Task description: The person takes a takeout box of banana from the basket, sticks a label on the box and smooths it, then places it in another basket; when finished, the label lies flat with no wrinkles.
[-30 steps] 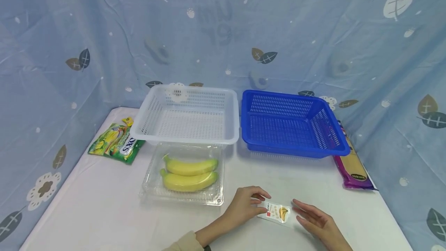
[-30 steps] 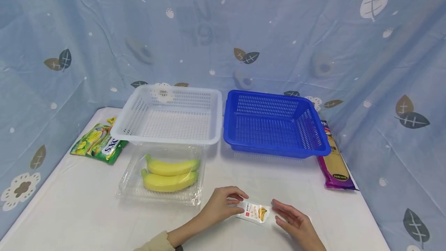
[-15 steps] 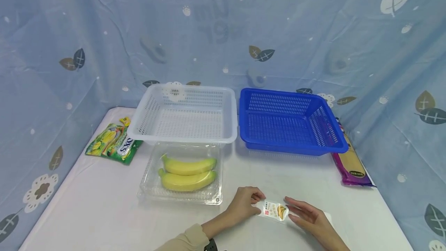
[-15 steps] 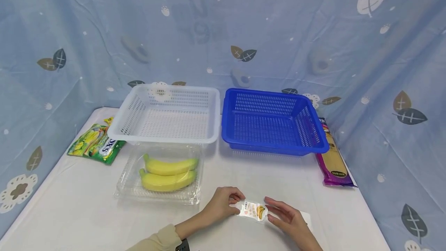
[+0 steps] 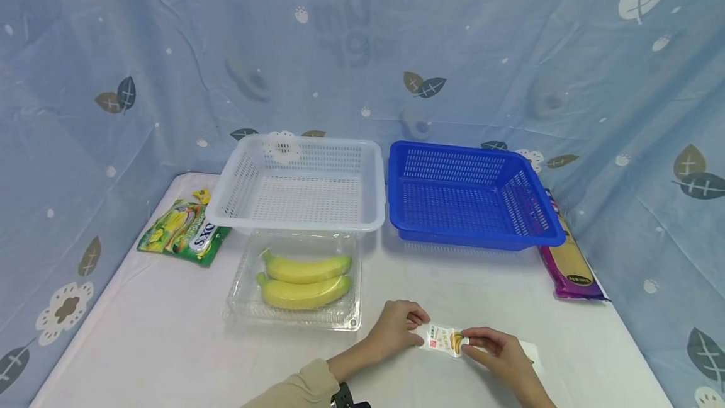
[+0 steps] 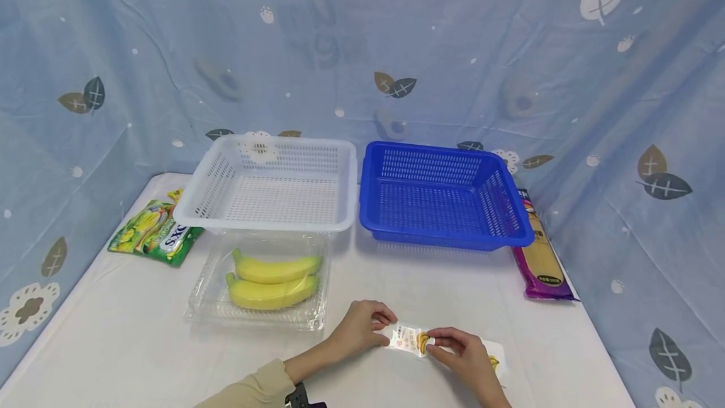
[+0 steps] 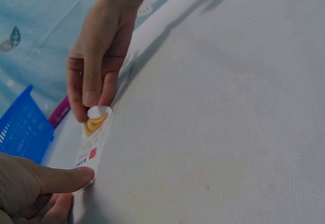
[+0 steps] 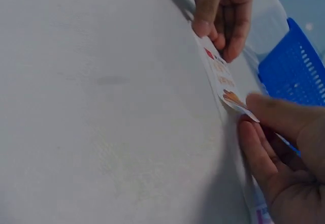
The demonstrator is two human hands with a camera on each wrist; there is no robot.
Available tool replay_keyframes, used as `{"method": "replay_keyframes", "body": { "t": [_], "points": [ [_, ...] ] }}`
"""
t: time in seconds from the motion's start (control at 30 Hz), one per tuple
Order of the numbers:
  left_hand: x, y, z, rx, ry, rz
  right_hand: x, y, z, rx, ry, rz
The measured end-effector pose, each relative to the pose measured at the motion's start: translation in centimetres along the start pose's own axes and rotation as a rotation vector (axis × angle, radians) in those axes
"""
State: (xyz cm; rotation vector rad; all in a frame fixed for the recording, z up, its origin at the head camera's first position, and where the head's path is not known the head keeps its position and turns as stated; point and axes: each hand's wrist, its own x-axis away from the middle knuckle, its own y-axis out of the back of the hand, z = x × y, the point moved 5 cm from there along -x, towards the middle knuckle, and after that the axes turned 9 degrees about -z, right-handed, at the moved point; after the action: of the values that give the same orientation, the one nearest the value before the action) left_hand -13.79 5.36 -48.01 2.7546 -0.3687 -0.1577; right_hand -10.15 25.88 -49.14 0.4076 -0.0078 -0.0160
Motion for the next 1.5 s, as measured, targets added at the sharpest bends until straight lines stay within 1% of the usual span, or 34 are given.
{"method": "replay_keyframes", "body": {
  "t": [0.07,0.17,0.2,0.23,0.27,0.33,0.37,0.47,0.57,0.63,0.7,0.73,0.83,0.93,1.0,1.1,1.2,1.27,1.4,1.5],
  "points": [
    [0.0,0.0,-0.1,0.007,-0.004,-0.007,0.1,0.0,0.3,-0.017,0.068,-0.050],
    [0.2,0.1,-0.2,0.016,-0.010,-0.018,0.3,0.1,0.7,-0.110,0.167,-0.086],
    [0.2,0.1,-0.3,0.018,-0.012,-0.022,0.4,0.2,0.8,-0.142,0.183,-0.081],
    [0.2,0.1,-0.3,0.015,-0.013,-0.025,0.5,0.3,0.9,-0.165,0.180,-0.076],
    [0.2,0.1,-0.3,0.010,-0.015,-0.027,0.5,0.3,0.9,-0.171,0.154,-0.079],
    [0.3,0.1,-0.3,-0.004,-0.017,-0.029,0.6,0.5,0.7,-0.144,0.067,-0.103],
    [0.3,0.1,-0.2,-0.012,-0.017,-0.030,0.6,0.6,0.6,-0.127,0.003,-0.116],
    [0.3,0.1,-0.2,-0.029,-0.017,-0.028,0.7,0.9,0.0,-0.093,-0.228,-0.133],
    [0.4,0.1,-0.3,-0.051,-0.024,-0.021,0.7,1.1,-0.2,-0.134,-0.390,-0.079],
    [0.6,0.1,-0.4,-0.077,-0.043,-0.015,0.7,1.2,-0.2,-0.176,-0.451,-0.033],
    [0.8,0.1,-0.5,-0.115,-0.076,-0.012,0.5,1.4,-0.1,-0.226,-0.484,-0.003],
    [0.9,0.1,-0.6,-0.133,-0.096,-0.012,0.5,1.5,-0.1,-0.243,-0.497,0.000],
    [1.3,0.4,-1.1,-0.167,-0.146,-0.020,0.2,2.0,0.0,-0.270,-0.534,-0.022],
    [1.9,1.0,-2.0,-0.147,-0.176,-0.032,0.1,2.5,0.0,-0.305,-0.574,-0.059],
    [2.3,1.7,-2.8,-0.103,-0.187,-0.045,0.0,2.8,-0.1,-0.345,-0.603,-0.083],
    [3.0,3.1,-4.0,-0.005,-0.193,-0.070,-0.2,3.0,-0.1,-0.393,-0.624,-0.097],
    [3.7,5.0,-5.0,0.074,-0.182,-0.101,-0.3,3.0,-0.1,-0.425,-0.640,-0.104],
    [4.1,6.4,-5.4,0.092,-0.177,-0.127,-0.5,3.0,0.0,-0.445,-0.640,-0.088],
    [4.8,9.5,-5.6,0.133,-0.135,-0.163,-0.6,2.9,0.3,-0.466,-0.629,-0.062],
    [5.6,11.6,-5.3,0.172,-0.093,-0.178,-0.7,2.9,0.6,-0.469,-0.623,-0.065]
  ]
}}
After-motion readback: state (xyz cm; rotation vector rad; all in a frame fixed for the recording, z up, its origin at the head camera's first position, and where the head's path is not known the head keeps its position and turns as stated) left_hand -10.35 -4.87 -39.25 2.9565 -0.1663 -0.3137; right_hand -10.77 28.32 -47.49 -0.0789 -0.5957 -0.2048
